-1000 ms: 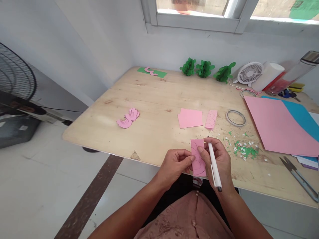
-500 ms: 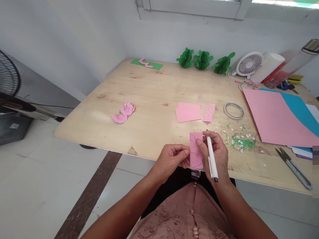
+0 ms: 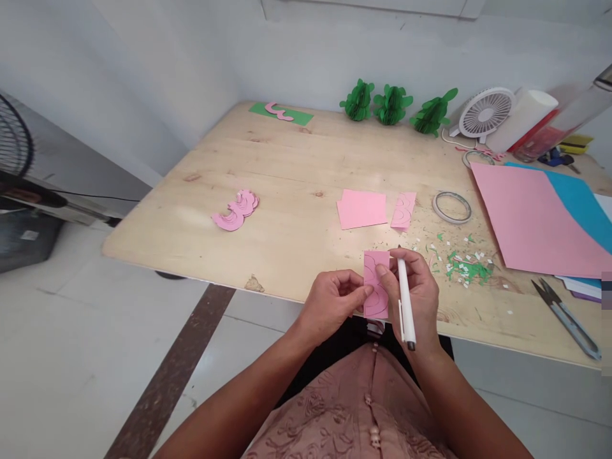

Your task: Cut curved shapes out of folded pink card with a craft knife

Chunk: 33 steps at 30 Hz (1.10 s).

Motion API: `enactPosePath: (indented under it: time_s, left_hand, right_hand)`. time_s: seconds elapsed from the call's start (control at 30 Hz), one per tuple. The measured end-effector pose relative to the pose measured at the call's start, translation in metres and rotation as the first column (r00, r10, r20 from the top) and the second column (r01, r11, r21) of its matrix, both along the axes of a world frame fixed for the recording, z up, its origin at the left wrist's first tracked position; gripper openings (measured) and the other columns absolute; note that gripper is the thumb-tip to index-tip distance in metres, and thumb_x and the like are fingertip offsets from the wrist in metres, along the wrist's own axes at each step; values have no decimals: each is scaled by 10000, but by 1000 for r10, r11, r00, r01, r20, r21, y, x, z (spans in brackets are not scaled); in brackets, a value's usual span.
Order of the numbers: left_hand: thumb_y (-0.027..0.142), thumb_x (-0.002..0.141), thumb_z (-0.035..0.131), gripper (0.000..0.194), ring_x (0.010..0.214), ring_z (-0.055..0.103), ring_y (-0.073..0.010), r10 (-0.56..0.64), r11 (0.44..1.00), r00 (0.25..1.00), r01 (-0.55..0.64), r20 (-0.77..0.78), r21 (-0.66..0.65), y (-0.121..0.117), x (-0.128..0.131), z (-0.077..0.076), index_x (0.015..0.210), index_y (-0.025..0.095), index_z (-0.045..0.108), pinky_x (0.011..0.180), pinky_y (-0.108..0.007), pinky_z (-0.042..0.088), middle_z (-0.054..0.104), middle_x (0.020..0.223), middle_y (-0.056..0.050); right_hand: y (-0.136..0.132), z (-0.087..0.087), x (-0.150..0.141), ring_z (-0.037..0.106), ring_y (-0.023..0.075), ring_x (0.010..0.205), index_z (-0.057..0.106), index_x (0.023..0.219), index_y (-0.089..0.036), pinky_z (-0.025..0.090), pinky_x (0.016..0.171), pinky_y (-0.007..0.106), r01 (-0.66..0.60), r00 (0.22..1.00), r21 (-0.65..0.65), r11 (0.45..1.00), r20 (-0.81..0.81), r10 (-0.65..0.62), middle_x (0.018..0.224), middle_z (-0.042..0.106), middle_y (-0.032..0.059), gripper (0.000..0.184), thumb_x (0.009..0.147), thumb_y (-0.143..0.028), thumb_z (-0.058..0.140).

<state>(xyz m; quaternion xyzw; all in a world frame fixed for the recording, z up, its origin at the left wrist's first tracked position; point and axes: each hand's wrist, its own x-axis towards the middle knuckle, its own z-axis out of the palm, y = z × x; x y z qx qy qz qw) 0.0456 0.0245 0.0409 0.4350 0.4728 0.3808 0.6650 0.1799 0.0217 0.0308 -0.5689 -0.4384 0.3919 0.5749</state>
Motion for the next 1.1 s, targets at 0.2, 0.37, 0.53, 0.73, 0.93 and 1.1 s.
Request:
enactPosePath:
  time_s: [0.2,0.37,0.53,0.73,0.93,1.1]
  left_hand:
    - [427,732,695,301,522,530,-95,-26,1000,999,25,-44,-11,-1,-2,0,663,140,635,473,-195,403,584,570,5]
    - [391,739,675,270,522,512,-81,-67,998,997,66,-34,-24,0,-5,1,665,136,628,487,-192,395,583,578,8]
    - [401,741,679,279,512,496,-76,-100,995,995,99,-28,-34,1,-8,3,665,137,631,492,-192,392,582,572,8]
    - [403,741,682,286,509,503,-75,-131,991,991,131,-7,-40,1,-10,3,659,133,636,484,-188,393,589,574,2]
    - [403,736,689,283,520,521,-81,-129,991,992,129,2,-45,2,-10,0,665,132,642,478,-184,401,596,570,-1]
    - [416,724,701,294,521,528,-83,-125,991,992,125,4,-53,2,-10,-1,664,135,642,474,-183,402,599,567,-3]
  right_hand:
    - [-2,2,0,545,109,645,611,973,-248,457,558,222,-10,1000,-10,1000,8,10,781,577,-27,292,734,-339,753]
    - [-4,2,1,542,101,623,625,973,-251,447,544,213,-16,999,-30,999,-29,15,774,586,-34,323,704,-333,784]
    - [-4,3,1,546,100,614,631,971,-252,446,535,209,-19,996,-52,998,-84,15,775,588,-35,347,675,-309,802]
    - [-5,3,1,539,95,615,640,964,-253,442,536,202,-22,995,-57,998,-100,16,774,589,-37,346,663,-291,809]
    - [-5,2,1,538,93,620,634,966,-254,443,539,200,-21,993,-50,999,-116,15,777,588,-38,348,665,-280,805]
    - [-5,2,1,537,93,616,636,956,-252,445,532,197,-17,994,-57,998,-107,11,775,590,-37,337,663,-269,800]
